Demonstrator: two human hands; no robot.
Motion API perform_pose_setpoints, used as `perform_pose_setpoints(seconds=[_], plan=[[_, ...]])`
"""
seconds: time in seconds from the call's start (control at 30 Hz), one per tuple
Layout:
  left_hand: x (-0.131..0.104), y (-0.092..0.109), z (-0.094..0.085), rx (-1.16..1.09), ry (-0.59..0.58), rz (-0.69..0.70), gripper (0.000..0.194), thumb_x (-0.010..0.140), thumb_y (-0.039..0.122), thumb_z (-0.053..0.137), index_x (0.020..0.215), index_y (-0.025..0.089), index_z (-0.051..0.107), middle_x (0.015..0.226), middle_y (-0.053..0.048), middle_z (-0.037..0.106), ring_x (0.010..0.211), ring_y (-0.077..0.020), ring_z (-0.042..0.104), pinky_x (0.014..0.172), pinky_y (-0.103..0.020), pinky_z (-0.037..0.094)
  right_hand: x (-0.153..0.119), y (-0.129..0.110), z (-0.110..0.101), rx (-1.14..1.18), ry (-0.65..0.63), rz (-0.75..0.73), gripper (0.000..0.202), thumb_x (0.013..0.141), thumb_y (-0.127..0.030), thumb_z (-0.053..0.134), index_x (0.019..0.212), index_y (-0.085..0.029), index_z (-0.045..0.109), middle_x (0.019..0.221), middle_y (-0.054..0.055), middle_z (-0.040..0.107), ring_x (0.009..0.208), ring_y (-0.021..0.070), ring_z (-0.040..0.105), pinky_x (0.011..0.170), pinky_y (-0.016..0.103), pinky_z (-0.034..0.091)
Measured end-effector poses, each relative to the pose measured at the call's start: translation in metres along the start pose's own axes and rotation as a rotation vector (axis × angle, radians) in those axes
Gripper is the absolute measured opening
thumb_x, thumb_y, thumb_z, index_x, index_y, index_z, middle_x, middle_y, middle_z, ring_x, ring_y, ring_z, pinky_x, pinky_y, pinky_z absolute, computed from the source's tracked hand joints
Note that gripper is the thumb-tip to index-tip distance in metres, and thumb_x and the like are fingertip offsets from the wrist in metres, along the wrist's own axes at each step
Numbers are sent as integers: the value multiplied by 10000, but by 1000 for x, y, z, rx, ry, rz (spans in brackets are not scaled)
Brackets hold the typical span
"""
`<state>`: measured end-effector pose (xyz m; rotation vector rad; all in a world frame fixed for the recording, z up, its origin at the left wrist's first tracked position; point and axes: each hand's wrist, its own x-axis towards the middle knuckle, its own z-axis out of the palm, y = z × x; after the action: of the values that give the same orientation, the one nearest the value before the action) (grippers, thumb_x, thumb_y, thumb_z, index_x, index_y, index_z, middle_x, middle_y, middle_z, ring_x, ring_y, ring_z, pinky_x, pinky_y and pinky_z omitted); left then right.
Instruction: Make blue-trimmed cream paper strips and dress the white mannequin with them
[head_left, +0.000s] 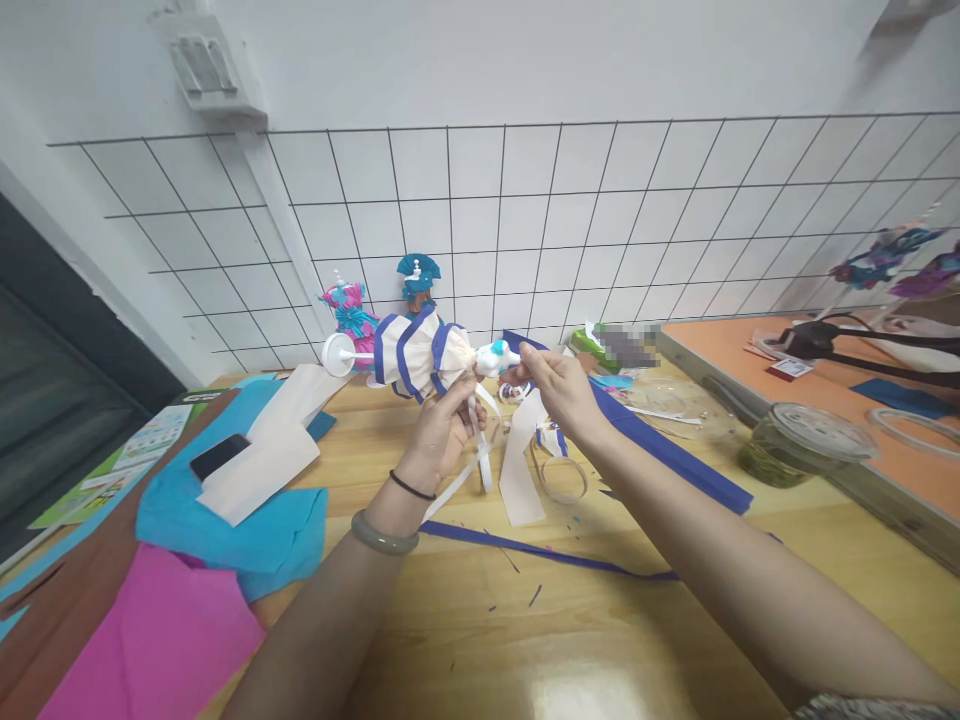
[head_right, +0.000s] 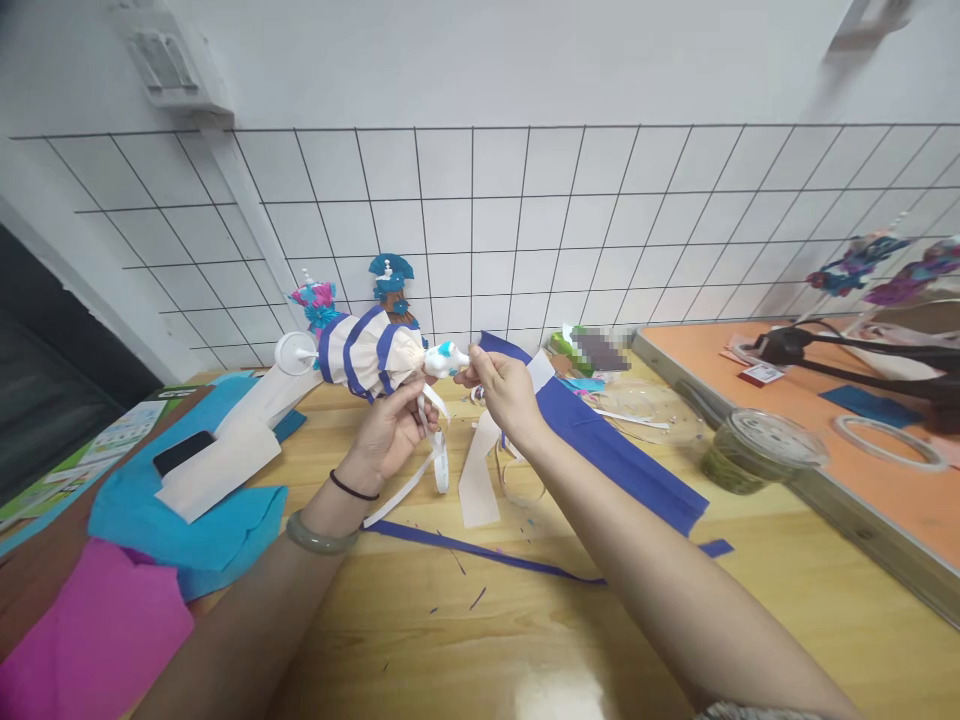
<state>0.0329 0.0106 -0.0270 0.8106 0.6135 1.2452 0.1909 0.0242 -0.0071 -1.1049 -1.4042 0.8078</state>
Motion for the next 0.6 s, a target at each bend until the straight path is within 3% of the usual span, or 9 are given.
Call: perform_pose_setpoints(seconds=[0.17,0.4,0.6], plan=[[-2,3,2,-56,-18,-12,314,628,197,659,938,154,630,651,25,587,540,-83,518,521,-216,411,-2,-3,2,9,-5,31,493,744,-659,494,650,-179,550,718,82,694,680,186,637,687,291,464],[-2,4,3,-39,12,-25,278,673,314,674,898,165,610,545,43,509,480,-85,477,484,-220,368,-3,-4,4,25,-10,26,483,748,-648,504,637,-179,539,695,77,689,672,186,636,680,293,463],[-3,5,3,-44,3,-16,222,638,265,687,806,173,576,530,62,468,489,-83,477,490,-215,365,-4,-7,5,35,-13,51,481,747,-641,512,630,-176,540,697,84,692,662,179,633,682,291,465]])
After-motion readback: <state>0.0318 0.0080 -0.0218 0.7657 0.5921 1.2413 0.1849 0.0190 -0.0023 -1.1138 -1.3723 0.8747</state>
